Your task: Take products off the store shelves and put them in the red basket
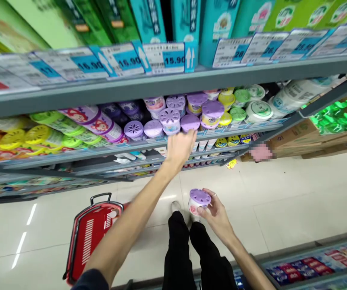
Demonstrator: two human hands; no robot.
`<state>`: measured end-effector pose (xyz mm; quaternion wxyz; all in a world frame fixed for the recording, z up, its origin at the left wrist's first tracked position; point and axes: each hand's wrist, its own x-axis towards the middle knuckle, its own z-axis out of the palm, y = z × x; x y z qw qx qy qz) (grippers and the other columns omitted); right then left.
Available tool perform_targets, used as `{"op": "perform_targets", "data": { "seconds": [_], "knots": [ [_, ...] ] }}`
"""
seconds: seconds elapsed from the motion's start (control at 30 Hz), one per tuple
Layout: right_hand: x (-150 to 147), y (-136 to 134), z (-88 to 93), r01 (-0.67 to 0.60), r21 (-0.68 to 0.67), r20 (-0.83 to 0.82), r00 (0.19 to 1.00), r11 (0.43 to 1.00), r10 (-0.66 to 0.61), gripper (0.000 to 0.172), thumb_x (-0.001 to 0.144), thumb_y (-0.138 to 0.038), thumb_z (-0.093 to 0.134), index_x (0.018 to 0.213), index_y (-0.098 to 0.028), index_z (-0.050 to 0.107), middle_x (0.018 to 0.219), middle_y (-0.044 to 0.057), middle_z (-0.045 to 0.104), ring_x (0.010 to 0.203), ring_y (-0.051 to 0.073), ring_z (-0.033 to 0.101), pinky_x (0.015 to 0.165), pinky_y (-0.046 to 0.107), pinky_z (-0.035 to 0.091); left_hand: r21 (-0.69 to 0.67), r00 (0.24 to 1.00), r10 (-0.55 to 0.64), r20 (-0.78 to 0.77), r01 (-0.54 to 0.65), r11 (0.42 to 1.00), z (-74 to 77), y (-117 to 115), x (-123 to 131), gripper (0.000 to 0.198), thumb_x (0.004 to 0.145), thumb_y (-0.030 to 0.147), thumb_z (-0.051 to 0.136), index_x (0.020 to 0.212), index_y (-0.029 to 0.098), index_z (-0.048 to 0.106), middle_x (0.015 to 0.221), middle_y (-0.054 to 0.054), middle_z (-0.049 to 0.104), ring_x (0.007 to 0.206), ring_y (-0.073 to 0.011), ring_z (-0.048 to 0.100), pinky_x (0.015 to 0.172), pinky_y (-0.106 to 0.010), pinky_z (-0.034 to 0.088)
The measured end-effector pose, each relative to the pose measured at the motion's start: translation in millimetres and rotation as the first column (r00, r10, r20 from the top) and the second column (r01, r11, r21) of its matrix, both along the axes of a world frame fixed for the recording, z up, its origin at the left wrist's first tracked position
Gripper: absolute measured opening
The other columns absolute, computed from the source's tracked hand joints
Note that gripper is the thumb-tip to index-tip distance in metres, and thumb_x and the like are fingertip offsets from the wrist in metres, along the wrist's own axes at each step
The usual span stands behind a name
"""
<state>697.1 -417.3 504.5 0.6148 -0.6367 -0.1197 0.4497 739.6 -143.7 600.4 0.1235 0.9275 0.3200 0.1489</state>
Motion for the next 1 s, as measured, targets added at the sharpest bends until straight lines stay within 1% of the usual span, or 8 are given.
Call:
{"op": "perform_targets", "data": {
  "seconds": [0.13,0.27,0.37,0.5,0.6,0.7,0.83,1.0],
  "knots": [
    [-9,-1,1.5,0.005,-0.007,-0.082,0.997,1.000,-0.006,0.068,0.084,-0.043,0.086,0.143,-0.029,0.056,0.148,0.011,0.063,0.122,0.025,0.069,0.109,0.042,0.054,0.058,0.991,0.083,-0.102,-0.077,0.995,-30.2,-20,-16,0.038,0.108,0.043,0.051,0.128,0.025,0.077,0.075,-0.010,0.080,0.070,-0.0250,0.076,0.065,-0.030,0.043],
    [-12,-1,-5.0,0.024,0.000,-0.123,0.992,1.000,-0.024,0.069,0.084,-0.043,0.085,0.144,-0.027,0.056,0.145,0.012,0.066,0.122,0.027,0.071,0.109,0.043,0.055,0.065,0.999,0.052,-0.012,-0.051,0.997,-56.0,-20,-33,0.036,0.105,0.039,0.058,0.130,0.024,0.077,0.064,-0.005,0.077,0.055,-0.0175,0.069,0.057,-0.026,0.037],
    [-12,2,-13.2,0.034,0.008,-0.170,0.985,0.999,-0.032,0.069,0.083,-0.042,0.085,0.143,-0.026,0.056,0.143,0.013,0.068,0.122,0.028,0.071,0.109,0.043,0.055,0.010,0.991,0.000,0.134,-0.002,1.000,-65.8,-15,-41,0.033,0.102,0.040,0.060,0.121,0.024,0.081,0.061,-0.003,0.075,0.046,-0.0120,0.060,0.054,-0.024,0.035],
    [-7,3,-22.0,0.036,-0.008,-0.199,0.979,0.999,-0.037,0.068,0.084,-0.040,0.084,0.143,-0.026,0.055,0.145,0.014,0.067,0.129,0.027,0.069,0.115,0.043,0.052,-0.255,0.948,0.185,0.258,-0.118,0.960,-67.7,-16,-66,0.037,0.100,0.046,0.061,0.115,0.020,0.082,0.049,0.004,0.063,0.042,-0.0086,0.051,0.053,-0.021,0.038],
    [2,1,-28.4,0.044,-0.063,-0.178,0.982,0.997,-0.055,0.069,0.084,-0.043,0.084,0.144,-0.026,0.054,0.150,0.015,0.063,0.136,0.028,0.065,0.119,0.044,0.050,-0.504,0.877,0.428,0.216,-0.276,0.819,-67.7,-18,-93,0.043,0.099,0.051,0.061,0.116,0.016,0.080,0.044,0.007,0.054,0.041,-0.0083,0.047,0.051,-0.020,0.039],
    [11,1,-33.7,0.019,-0.124,-0.167,0.985,0.992,-0.040,0.073,0.083,-0.046,0.085,0.146,-0.028,0.054,0.154,0.013,0.061,0.140,0.030,0.062,0.119,0.044,0.051,-0.618,0.798,0.577,0.172,-0.369,0.694,-70.9,-13,-120,0.047,0.099,0.053,0.060,0.121,0.015,0.076,0.045,0.008,0.053,0.042,-0.0093,0.049,0.049,-0.020,0.038],
    [11,7,-33.3,-0.021,-0.191,-0.153,0.988,0.981,-0.009,0.076,0.081,-0.048,0.087,0.147,-0.030,0.055,0.153,0.012,0.062,0.139,0.032,0.063,0.116,0.047,0.054,-0.611,0.746,0.631,0.215,-0.401,0.682,-71.8,0,-146,0.046,0.099,0.050,0.062,0.127,0.016,0.074,0.047,0.008,0.054,0.044,-0.0098,0.051,0.051,-0.020,0.039],
    [-6,23,-26.9,-0.072,-0.205,-0.135,0.990,0.976,0.045,0.076,0.082,-0.049,0.086,0.148,-0.028,0.054,0.154,0.013,0.062,0.139,0.033,0.063,0.118,0.050,0.053,-0.600,0.718,0.617,0.321,-0.350,0.719,-59.8,24,-155,0.047,0.101,0.047,0.059,0.138,0.018,0.067,0.049,0.008,0.056,0.045,-0.0103,0.052,0.053,-0.022,0.041]
  ]
}}
